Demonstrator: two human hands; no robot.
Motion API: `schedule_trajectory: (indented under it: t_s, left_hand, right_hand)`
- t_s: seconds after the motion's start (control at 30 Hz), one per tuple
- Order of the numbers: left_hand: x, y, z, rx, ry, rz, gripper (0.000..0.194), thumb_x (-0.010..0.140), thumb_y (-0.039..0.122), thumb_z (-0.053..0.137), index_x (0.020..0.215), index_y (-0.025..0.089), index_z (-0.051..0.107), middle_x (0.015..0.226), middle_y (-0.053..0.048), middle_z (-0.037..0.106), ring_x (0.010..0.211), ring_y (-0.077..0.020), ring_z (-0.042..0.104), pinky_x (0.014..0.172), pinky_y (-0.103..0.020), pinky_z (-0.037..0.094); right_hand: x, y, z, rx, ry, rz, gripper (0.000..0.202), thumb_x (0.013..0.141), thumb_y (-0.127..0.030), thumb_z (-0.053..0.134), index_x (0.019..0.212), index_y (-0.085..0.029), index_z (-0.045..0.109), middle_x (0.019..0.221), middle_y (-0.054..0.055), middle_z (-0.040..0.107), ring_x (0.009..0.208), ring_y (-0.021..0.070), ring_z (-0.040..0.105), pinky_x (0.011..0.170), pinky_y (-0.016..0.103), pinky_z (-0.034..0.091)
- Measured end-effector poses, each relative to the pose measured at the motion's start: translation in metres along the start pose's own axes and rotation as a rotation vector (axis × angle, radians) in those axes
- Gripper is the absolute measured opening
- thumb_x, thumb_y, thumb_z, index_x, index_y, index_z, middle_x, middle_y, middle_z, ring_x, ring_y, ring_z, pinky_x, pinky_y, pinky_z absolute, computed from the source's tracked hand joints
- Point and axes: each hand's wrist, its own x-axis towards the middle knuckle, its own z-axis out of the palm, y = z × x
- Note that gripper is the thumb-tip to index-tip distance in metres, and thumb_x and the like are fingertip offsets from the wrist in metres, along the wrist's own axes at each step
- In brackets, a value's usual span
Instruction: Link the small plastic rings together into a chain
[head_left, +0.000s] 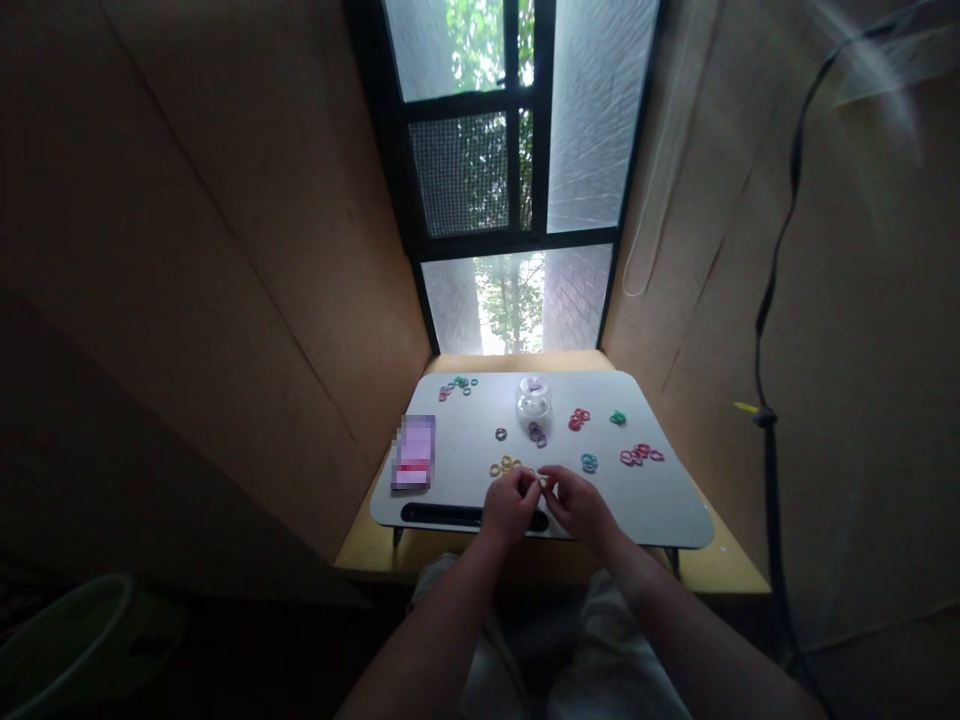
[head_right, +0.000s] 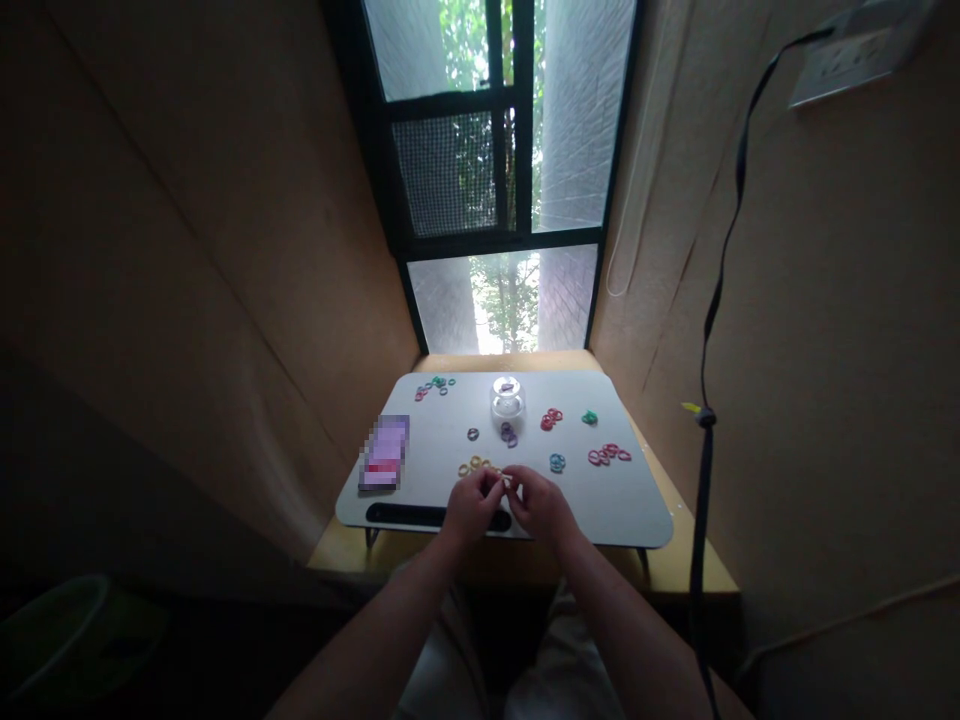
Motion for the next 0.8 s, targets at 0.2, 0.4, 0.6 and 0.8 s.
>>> schedule_trajectory:
  t_s: [0.2, 0.4, 0.6, 0.8]
  left_hand:
    - [0.0, 0.0021, -0.0002, 0.039, -0.006, 0.003, 0.017, 0.084, 0.032, 0.054, 0.076, 0.02, 0.063, 0.069, 0.001, 0.063, 0.065, -0.0132, 0.055, 0.063, -0.025, 0.039]
    - [-0.0001, 0.0023, -0.0015, 0.021, -0.005, 0.003, 0.017, 0.084, 0.033, 0.054, 0.077, 0.019, 0.062, 0.068, 0.001, 0.063, 0.064, -0.0135, 0.056, 0.063, -0.025, 0.041]
    - [-0.0021, -0.0005, -0.001, -0.125, -0.031, 0.042, 0.021, 0.08, 0.024, 0.057, 0.101, 0.02, 0.059, 0.088, -0.001, 0.069, 0.063, -0.0105, 0.059, 0.066, -0.025, 0.046]
    - [-0.0039, -0.0033, 0.003, -0.129, -0.045, 0.04, 0.031, 0.074, 0.018, 0.062, 0.105, 0.022, 0.059, 0.086, 0.001, 0.068, 0.063, -0.01, 0.059, 0.063, -0.023, 0.047]
  right_hand:
    - [0.0009, -0.0032, -0.0038, -0.004, -0.001, -0.041, 0.017, 0.085, -0.019, 0.048, 0.092, -0.021, 0.064, 0.083, 0.003, 0.066, 0.065, 0.0146, 0.056, 0.063, 0.026, 0.045]
    - [0.0035, -0.0016, -0.0029, -0.026, 0.004, -0.034, 0.015, 0.087, -0.021, 0.049, 0.08, -0.02, 0.062, 0.077, 0.003, 0.064, 0.068, 0.0158, 0.057, 0.065, 0.026, 0.043]
    - [0.0052, 0.0049, 0.0007, -0.029, -0.005, 0.018, 0.023, 0.092, -0.029, 0.046, 0.079, -0.02, 0.063, 0.075, 0.003, 0.065, 0.069, 0.017, 0.058, 0.067, 0.027, 0.043]
    - [0.0053, 0.0034, -0.0015, -0.019, -0.046, 0.044, 0.033, 0.095, -0.036, 0.045, 0.077, -0.019, 0.066, 0.072, 0.003, 0.066, 0.066, 0.0164, 0.059, 0.063, 0.026, 0.041]
